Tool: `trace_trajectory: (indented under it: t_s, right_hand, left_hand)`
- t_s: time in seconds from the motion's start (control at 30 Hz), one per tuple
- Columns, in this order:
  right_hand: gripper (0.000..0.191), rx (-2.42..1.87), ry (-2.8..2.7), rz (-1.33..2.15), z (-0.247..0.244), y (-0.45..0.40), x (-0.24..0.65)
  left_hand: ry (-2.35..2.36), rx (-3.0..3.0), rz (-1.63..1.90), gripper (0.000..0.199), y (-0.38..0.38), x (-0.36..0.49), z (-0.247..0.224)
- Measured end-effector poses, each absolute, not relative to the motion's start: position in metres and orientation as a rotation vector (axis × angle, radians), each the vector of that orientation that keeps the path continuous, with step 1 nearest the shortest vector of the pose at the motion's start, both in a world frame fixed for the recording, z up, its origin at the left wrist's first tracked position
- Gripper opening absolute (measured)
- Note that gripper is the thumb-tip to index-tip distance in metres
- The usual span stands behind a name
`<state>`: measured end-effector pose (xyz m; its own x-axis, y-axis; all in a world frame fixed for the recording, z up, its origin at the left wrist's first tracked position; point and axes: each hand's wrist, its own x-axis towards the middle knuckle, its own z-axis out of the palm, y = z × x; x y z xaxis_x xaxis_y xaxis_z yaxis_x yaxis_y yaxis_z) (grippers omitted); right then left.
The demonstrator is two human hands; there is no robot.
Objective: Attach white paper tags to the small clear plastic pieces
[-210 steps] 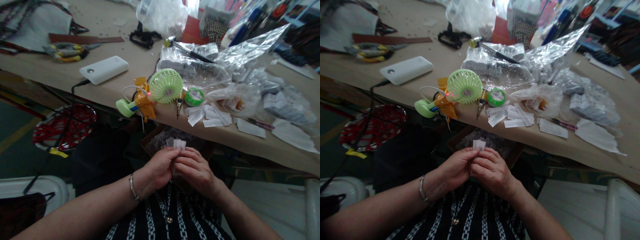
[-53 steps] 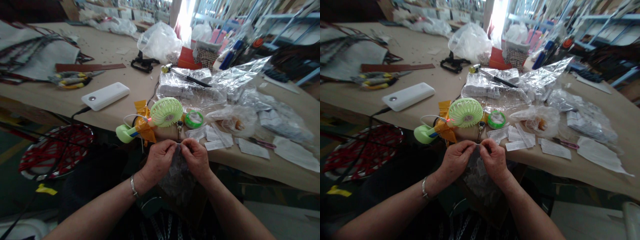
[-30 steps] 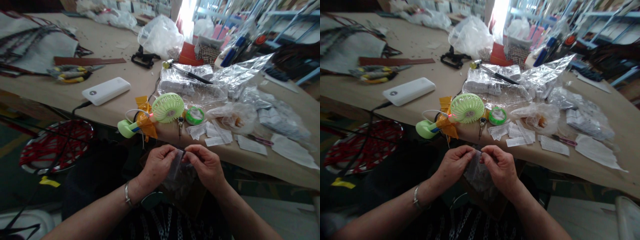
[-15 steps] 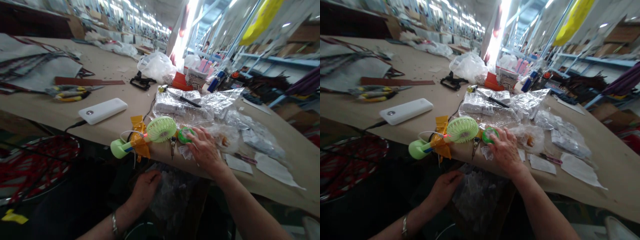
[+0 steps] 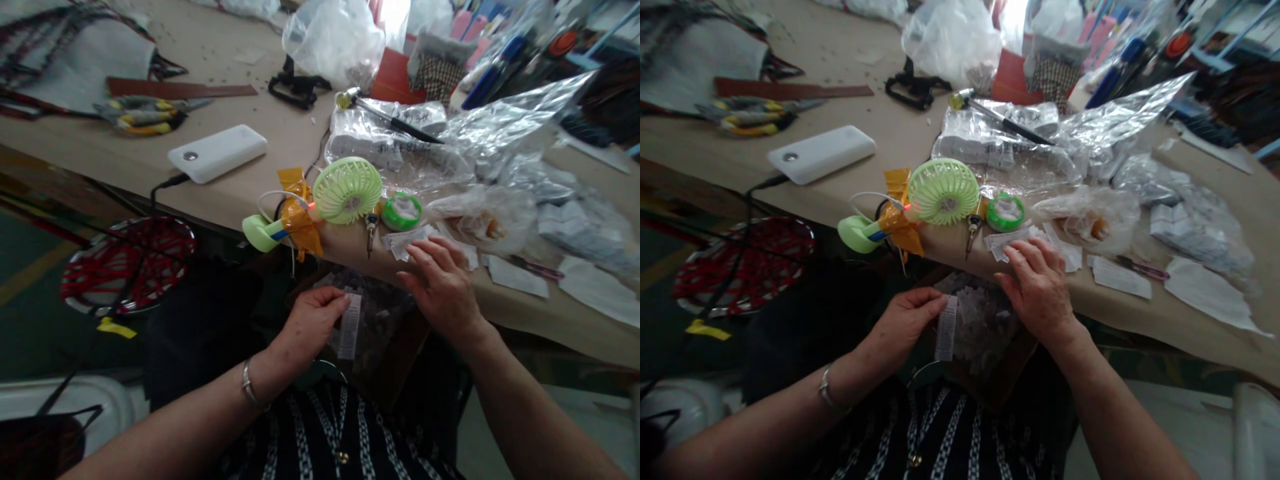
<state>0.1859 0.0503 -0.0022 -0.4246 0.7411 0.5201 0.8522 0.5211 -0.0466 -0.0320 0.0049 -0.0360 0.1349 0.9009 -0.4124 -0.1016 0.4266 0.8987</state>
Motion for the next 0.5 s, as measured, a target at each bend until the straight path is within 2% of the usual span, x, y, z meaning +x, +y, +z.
trace_trajectory:
  t_s: [0.07, 0.2, 0.33, 0.4, 0.5]
  right_hand:
    - [0.039, -1.350, -2.337, -0.358, -0.009, 0.046, 0.183]
    - [0.032, -1.402, -2.342, -0.384, -0.013, 0.046, 0.179]
    - [0.020, -1.354, -2.279, -0.378, -0.011, 0.051, 0.179]
    - [0.016, -1.325, -2.258, -0.354, -0.010, 0.053, 0.180]
    - [0.015, -1.293, -2.227, -0.303, -0.010, 0.054, 0.181]
  left_hand:
    - [1.219, 0.865, 0.860, 0.022, 0.005, -0.032, -0.038]
    - [1.285, 1.061, 0.762, 0.024, 0.010, -0.035, -0.051]
    - [1.416, 1.314, 0.720, 0.048, 0.013, -0.037, -0.067]
    - [1.415, 1.381, 0.693, 0.044, 0.012, -0.037, -0.070]
    - [1.353, 1.398, 0.680, 0.028, 0.009, -0.034, -0.068]
